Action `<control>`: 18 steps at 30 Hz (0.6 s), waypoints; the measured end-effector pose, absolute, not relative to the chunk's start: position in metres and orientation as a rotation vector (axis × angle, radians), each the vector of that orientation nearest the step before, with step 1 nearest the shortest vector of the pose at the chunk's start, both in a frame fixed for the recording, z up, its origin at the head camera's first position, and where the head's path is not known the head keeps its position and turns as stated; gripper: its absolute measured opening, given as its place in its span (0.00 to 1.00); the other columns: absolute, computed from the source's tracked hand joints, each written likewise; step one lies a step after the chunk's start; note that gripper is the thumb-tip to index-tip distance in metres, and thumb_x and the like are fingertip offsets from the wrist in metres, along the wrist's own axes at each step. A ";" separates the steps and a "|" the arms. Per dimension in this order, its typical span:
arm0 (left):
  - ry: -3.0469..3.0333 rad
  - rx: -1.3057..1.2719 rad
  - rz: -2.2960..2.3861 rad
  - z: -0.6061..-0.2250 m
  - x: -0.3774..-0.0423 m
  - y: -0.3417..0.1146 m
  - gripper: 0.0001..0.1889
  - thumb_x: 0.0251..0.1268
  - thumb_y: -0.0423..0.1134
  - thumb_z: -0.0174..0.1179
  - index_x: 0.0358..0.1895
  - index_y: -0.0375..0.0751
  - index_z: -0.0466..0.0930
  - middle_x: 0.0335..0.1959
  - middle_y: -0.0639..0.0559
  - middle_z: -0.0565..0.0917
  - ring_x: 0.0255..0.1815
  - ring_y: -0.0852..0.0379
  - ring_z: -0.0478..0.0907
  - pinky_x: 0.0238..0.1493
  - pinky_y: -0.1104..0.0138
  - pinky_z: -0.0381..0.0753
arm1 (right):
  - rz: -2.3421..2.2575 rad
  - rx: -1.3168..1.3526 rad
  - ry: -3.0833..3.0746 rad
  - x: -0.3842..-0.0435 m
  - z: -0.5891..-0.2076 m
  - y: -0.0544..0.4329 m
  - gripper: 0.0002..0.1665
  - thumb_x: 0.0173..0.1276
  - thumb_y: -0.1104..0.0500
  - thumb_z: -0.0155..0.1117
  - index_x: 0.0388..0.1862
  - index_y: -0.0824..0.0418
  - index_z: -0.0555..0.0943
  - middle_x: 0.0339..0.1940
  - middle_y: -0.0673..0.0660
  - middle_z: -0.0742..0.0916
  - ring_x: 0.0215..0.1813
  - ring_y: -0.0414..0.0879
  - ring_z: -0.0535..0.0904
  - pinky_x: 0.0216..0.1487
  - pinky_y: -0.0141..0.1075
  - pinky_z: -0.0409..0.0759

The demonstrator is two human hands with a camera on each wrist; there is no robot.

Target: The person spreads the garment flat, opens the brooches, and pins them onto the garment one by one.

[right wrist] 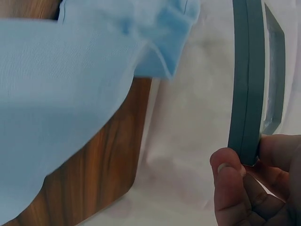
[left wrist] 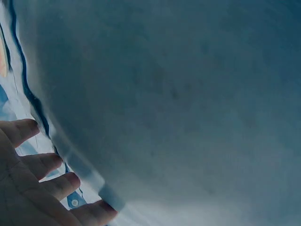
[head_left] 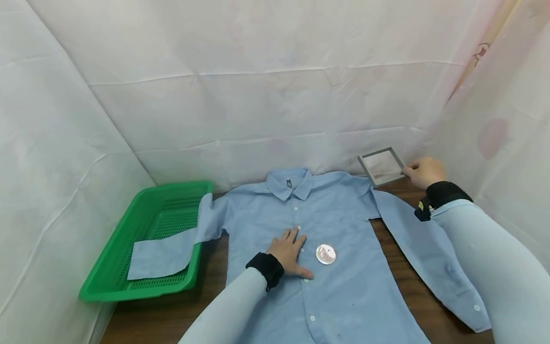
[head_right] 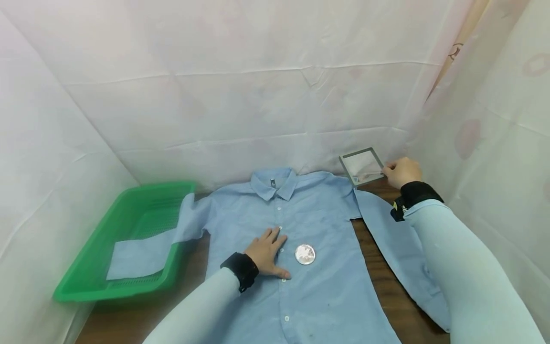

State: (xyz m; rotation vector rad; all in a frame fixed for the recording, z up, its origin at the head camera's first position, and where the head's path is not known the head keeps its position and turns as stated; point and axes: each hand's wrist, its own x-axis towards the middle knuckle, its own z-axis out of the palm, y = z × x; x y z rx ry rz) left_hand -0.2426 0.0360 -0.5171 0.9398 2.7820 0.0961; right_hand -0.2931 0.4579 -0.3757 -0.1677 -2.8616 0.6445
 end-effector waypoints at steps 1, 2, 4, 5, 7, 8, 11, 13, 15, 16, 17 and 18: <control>2.783 0.934 0.086 -0.519 -0.242 0.035 0.63 0.32 0.83 0.57 0.76 0.53 0.54 0.77 0.45 0.50 0.76 0.44 0.48 0.63 0.41 0.64 | 0.638 -0.176 -2.866 -0.294 -0.378 0.461 0.23 0.71 0.55 0.55 0.44 0.77 0.82 0.27 0.66 0.86 0.34 0.60 0.78 0.26 0.40 0.70; 2.785 0.928 0.082 -0.521 -0.242 0.034 0.63 0.32 0.84 0.57 0.76 0.54 0.54 0.77 0.45 0.49 0.76 0.44 0.47 0.62 0.40 0.63 | 0.636 -0.184 -2.869 -0.294 -0.379 0.465 0.24 0.72 0.55 0.54 0.44 0.78 0.81 0.29 0.68 0.86 0.34 0.61 0.78 0.26 0.41 0.71; 2.795 0.922 0.087 -0.523 -0.241 0.033 0.64 0.30 0.84 0.57 0.76 0.54 0.54 0.77 0.46 0.50 0.76 0.44 0.48 0.61 0.39 0.64 | 0.651 -0.212 -2.876 -0.294 -0.382 0.471 0.25 0.72 0.55 0.53 0.47 0.80 0.79 0.34 0.72 0.85 0.37 0.63 0.78 0.29 0.45 0.74; 2.800 0.922 0.090 -0.524 -0.241 0.032 0.64 0.30 0.84 0.58 0.76 0.54 0.55 0.77 0.45 0.50 0.76 0.43 0.49 0.60 0.38 0.64 | 0.647 -0.227 -2.877 -0.294 -0.383 0.473 0.25 0.72 0.56 0.53 0.47 0.81 0.79 0.37 0.74 0.84 0.39 0.65 0.77 0.30 0.47 0.75; 2.804 0.923 0.097 -0.523 -0.239 0.031 0.64 0.29 0.83 0.59 0.75 0.54 0.56 0.77 0.45 0.51 0.75 0.42 0.50 0.59 0.36 0.64 | 0.642 -0.264 -2.883 -0.293 -0.384 0.478 0.25 0.72 0.56 0.53 0.48 0.81 0.78 0.41 0.76 0.83 0.42 0.67 0.77 0.34 0.51 0.75; 2.804 0.926 0.099 -0.522 -0.239 0.031 0.64 0.28 0.83 0.60 0.75 0.54 0.57 0.77 0.45 0.52 0.75 0.42 0.50 0.57 0.35 0.64 | 0.652 -0.286 -2.893 -0.292 -0.384 0.480 0.26 0.73 0.56 0.53 0.49 0.81 0.78 0.42 0.77 0.82 0.43 0.69 0.76 0.36 0.53 0.76; 2.808 0.930 0.084 -0.519 -0.236 0.030 0.64 0.27 0.83 0.60 0.74 0.53 0.58 0.76 0.44 0.53 0.75 0.41 0.51 0.55 0.33 0.65 | 0.609 -0.342 -2.923 -0.289 -0.384 0.484 0.26 0.73 0.55 0.52 0.49 0.82 0.77 0.45 0.78 0.81 0.46 0.71 0.75 0.41 0.57 0.74; 2.814 0.937 0.062 -0.518 -0.235 0.030 0.64 0.26 0.84 0.59 0.74 0.54 0.58 0.76 0.44 0.54 0.74 0.41 0.52 0.53 0.33 0.66 | 0.595 -0.380 -2.941 -0.288 -0.384 0.489 0.26 0.73 0.55 0.51 0.49 0.82 0.77 0.45 0.78 0.81 0.47 0.72 0.74 0.43 0.58 0.73; 2.820 0.942 0.047 -0.516 -0.234 0.030 0.64 0.26 0.84 0.58 0.74 0.54 0.59 0.76 0.44 0.54 0.74 0.41 0.53 0.52 0.33 0.67 | 0.560 -0.392 -2.948 -0.287 -0.386 0.494 0.25 0.73 0.56 0.50 0.48 0.82 0.77 0.44 0.78 0.81 0.47 0.71 0.73 0.44 0.58 0.72; 2.820 0.944 0.041 -0.515 -0.233 0.030 0.63 0.26 0.84 0.59 0.73 0.54 0.59 0.76 0.44 0.54 0.74 0.41 0.53 0.52 0.33 0.67 | 0.559 -0.403 -2.949 -0.286 -0.387 0.496 0.25 0.72 0.57 0.50 0.48 0.82 0.77 0.43 0.78 0.81 0.47 0.72 0.73 0.44 0.58 0.72; 2.819 0.947 0.035 -0.513 -0.232 0.030 0.63 0.26 0.84 0.59 0.73 0.54 0.59 0.75 0.44 0.55 0.74 0.41 0.53 0.52 0.33 0.68 | 0.552 -0.412 -2.948 -0.286 -0.388 0.499 0.24 0.72 0.57 0.50 0.47 0.81 0.77 0.43 0.78 0.81 0.46 0.72 0.73 0.44 0.58 0.71; 2.819 0.952 0.031 -0.511 -0.231 0.030 0.63 0.27 0.84 0.59 0.73 0.54 0.59 0.75 0.44 0.55 0.74 0.41 0.53 0.51 0.33 0.68 | 0.544 -0.415 -2.948 -0.286 -0.390 0.502 0.24 0.71 0.58 0.50 0.46 0.81 0.78 0.43 0.78 0.81 0.46 0.72 0.73 0.44 0.58 0.71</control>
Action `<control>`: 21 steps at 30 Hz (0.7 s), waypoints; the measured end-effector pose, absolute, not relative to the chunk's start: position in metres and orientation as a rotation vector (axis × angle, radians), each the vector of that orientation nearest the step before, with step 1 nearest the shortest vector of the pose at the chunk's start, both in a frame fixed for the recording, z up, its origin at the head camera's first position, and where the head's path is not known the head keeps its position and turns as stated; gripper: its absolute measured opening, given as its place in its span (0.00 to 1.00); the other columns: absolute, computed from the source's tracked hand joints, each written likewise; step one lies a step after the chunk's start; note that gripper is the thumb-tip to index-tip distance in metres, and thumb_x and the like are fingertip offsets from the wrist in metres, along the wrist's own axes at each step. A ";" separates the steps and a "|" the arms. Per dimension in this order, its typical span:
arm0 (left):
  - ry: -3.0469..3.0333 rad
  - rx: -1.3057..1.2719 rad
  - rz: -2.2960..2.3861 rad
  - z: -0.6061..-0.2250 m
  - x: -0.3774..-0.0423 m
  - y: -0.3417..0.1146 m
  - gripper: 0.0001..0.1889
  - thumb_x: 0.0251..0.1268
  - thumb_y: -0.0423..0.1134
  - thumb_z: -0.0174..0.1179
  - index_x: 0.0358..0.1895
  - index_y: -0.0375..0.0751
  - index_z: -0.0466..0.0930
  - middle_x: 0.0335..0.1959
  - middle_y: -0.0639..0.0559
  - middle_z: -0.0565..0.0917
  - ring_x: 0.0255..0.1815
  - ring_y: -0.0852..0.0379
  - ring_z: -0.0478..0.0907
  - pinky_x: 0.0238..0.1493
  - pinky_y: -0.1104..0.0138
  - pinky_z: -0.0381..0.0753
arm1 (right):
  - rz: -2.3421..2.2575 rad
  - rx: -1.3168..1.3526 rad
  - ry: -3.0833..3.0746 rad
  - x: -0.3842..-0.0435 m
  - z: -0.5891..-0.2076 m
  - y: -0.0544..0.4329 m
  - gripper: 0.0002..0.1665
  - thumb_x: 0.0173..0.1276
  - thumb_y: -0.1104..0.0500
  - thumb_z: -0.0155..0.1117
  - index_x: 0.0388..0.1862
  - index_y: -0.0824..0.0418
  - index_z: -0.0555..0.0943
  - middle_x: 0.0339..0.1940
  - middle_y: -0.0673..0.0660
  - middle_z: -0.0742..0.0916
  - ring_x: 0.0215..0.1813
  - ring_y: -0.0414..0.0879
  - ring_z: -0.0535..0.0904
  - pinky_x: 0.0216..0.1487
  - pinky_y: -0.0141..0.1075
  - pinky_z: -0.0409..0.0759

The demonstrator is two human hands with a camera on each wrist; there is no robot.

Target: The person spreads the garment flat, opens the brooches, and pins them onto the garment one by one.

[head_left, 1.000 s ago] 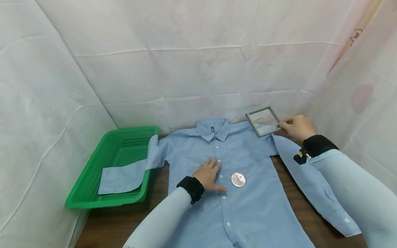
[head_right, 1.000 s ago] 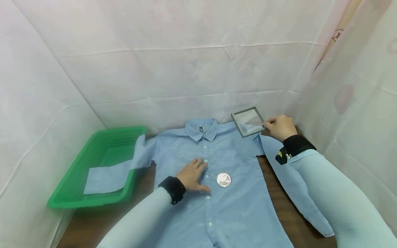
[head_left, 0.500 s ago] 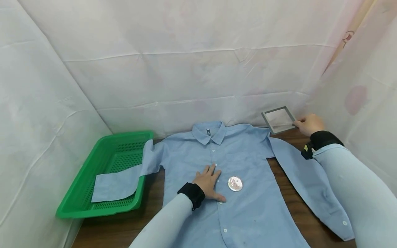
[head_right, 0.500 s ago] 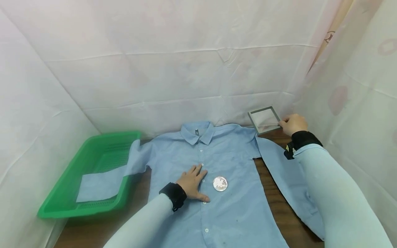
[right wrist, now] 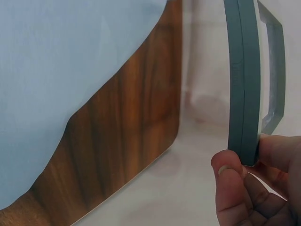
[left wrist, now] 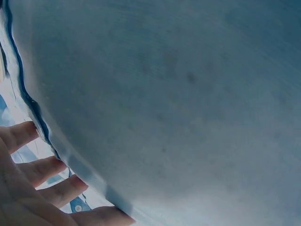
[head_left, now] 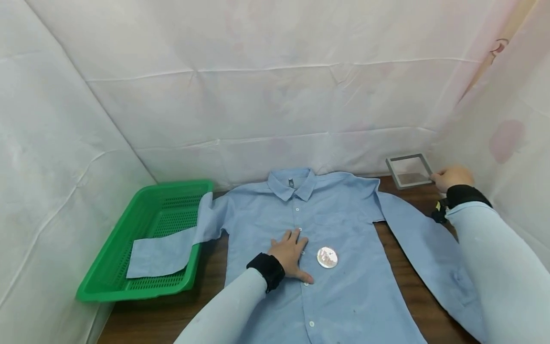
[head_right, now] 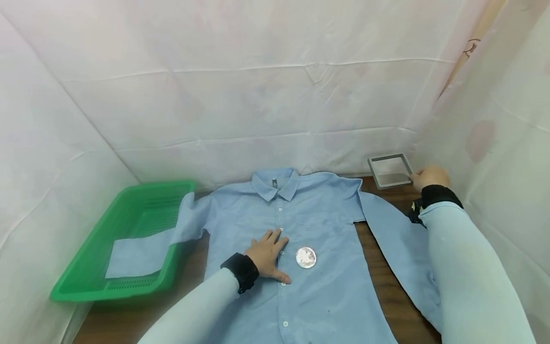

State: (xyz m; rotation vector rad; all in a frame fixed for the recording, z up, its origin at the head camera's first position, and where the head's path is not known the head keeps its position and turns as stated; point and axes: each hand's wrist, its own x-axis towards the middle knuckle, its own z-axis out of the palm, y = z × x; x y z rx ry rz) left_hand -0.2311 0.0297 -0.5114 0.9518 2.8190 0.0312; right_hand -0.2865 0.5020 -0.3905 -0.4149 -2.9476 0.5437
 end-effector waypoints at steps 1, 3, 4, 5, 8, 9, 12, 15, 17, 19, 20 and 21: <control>2.815 0.954 0.026 -0.509 -0.230 0.029 0.63 0.27 0.84 0.59 0.73 0.54 0.59 0.75 0.44 0.55 0.74 0.41 0.54 0.51 0.33 0.68 | 0.533 -0.419 -2.950 -0.287 -0.393 0.505 0.23 0.71 0.58 0.51 0.46 0.81 0.78 0.43 0.78 0.81 0.46 0.72 0.73 0.44 0.58 0.71; 2.805 0.958 0.011 -0.503 -0.227 0.029 0.62 0.28 0.83 0.60 0.73 0.53 0.59 0.75 0.43 0.55 0.74 0.41 0.54 0.51 0.33 0.69 | 0.506 -0.422 -2.954 -0.288 -0.399 0.512 0.22 0.70 0.58 0.52 0.44 0.79 0.80 0.44 0.78 0.81 0.46 0.73 0.73 0.42 0.57 0.71; 2.800 0.961 0.003 -0.500 -0.225 0.029 0.62 0.29 0.82 0.60 0.73 0.53 0.59 0.75 0.43 0.55 0.73 0.41 0.54 0.51 0.33 0.69 | 0.492 -0.418 -2.958 -0.290 -0.403 0.517 0.22 0.69 0.58 0.52 0.44 0.79 0.80 0.44 0.79 0.81 0.46 0.73 0.73 0.41 0.57 0.71; 2.800 0.963 -0.001 -0.499 -0.224 0.029 0.62 0.28 0.82 0.60 0.73 0.53 0.59 0.75 0.43 0.56 0.73 0.41 0.54 0.51 0.33 0.69 | 0.481 -0.416 -2.961 -0.290 -0.407 0.519 0.22 0.69 0.58 0.53 0.43 0.78 0.80 0.43 0.79 0.81 0.45 0.73 0.73 0.41 0.56 0.71; 2.796 0.957 -0.010 -0.498 -0.220 0.029 0.62 0.28 0.82 0.60 0.73 0.54 0.59 0.75 0.44 0.56 0.74 0.42 0.54 0.51 0.33 0.69 | 0.460 -0.406 -2.972 -0.285 -0.410 0.521 0.21 0.68 0.58 0.53 0.44 0.78 0.80 0.45 0.79 0.80 0.45 0.73 0.73 0.38 0.54 0.72; 2.799 0.957 -0.007 -0.499 -0.219 0.028 0.62 0.28 0.83 0.60 0.73 0.54 0.59 0.75 0.44 0.56 0.73 0.42 0.54 0.51 0.33 0.69 | 0.455 -0.407 -2.976 -0.283 -0.409 0.519 0.21 0.68 0.58 0.53 0.44 0.78 0.80 0.45 0.79 0.80 0.45 0.74 0.73 0.39 0.54 0.72; 2.804 0.952 -0.012 -0.503 -0.217 0.027 0.63 0.27 0.84 0.59 0.73 0.55 0.59 0.75 0.45 0.55 0.73 0.42 0.54 0.51 0.33 0.69 | 0.436 -0.422 -2.987 -0.278 -0.405 0.512 0.20 0.68 0.59 0.53 0.45 0.77 0.80 0.45 0.80 0.79 0.45 0.74 0.73 0.38 0.53 0.73; 2.813 0.949 -0.005 -0.503 -0.215 0.026 0.63 0.25 0.84 0.59 0.73 0.54 0.59 0.75 0.45 0.56 0.73 0.42 0.54 0.50 0.33 0.69 | 0.393 -0.457 -3.011 -0.282 -0.409 0.514 0.21 0.68 0.58 0.54 0.42 0.77 0.80 0.43 0.80 0.80 0.44 0.74 0.73 0.40 0.54 0.73; 2.812 0.946 -0.004 -0.503 -0.214 0.026 0.64 0.24 0.84 0.60 0.73 0.54 0.60 0.75 0.44 0.56 0.73 0.42 0.54 0.50 0.33 0.69 | 0.364 -0.485 -3.043 -0.286 -0.414 0.520 0.23 0.68 0.56 0.54 0.40 0.79 0.81 0.41 0.81 0.79 0.44 0.73 0.73 0.42 0.54 0.72; 2.811 0.945 -0.009 -0.503 -0.213 0.026 0.64 0.24 0.84 0.60 0.72 0.54 0.60 0.75 0.44 0.56 0.73 0.42 0.54 0.50 0.33 0.69 | 0.405 -0.554 -3.056 -0.290 -0.421 0.526 0.26 0.68 0.55 0.54 0.37 0.82 0.80 0.40 0.81 0.79 0.43 0.72 0.73 0.41 0.53 0.73; 2.808 0.947 -0.011 -0.503 -0.212 0.026 0.64 0.24 0.84 0.60 0.73 0.53 0.60 0.75 0.44 0.55 0.73 0.42 0.54 0.50 0.33 0.69 | 0.414 -0.575 -3.065 -0.291 -0.425 0.529 0.28 0.68 0.54 0.54 0.35 0.84 0.79 0.38 0.81 0.78 0.42 0.72 0.73 0.39 0.52 0.73; 2.806 0.950 -0.013 -0.503 -0.212 0.027 0.64 0.24 0.84 0.59 0.73 0.53 0.60 0.75 0.44 0.55 0.73 0.42 0.54 0.50 0.33 0.69 | 0.425 -0.601 -3.072 -0.292 -0.428 0.531 0.29 0.68 0.53 0.54 0.34 0.84 0.79 0.37 0.81 0.78 0.41 0.71 0.73 0.37 0.51 0.74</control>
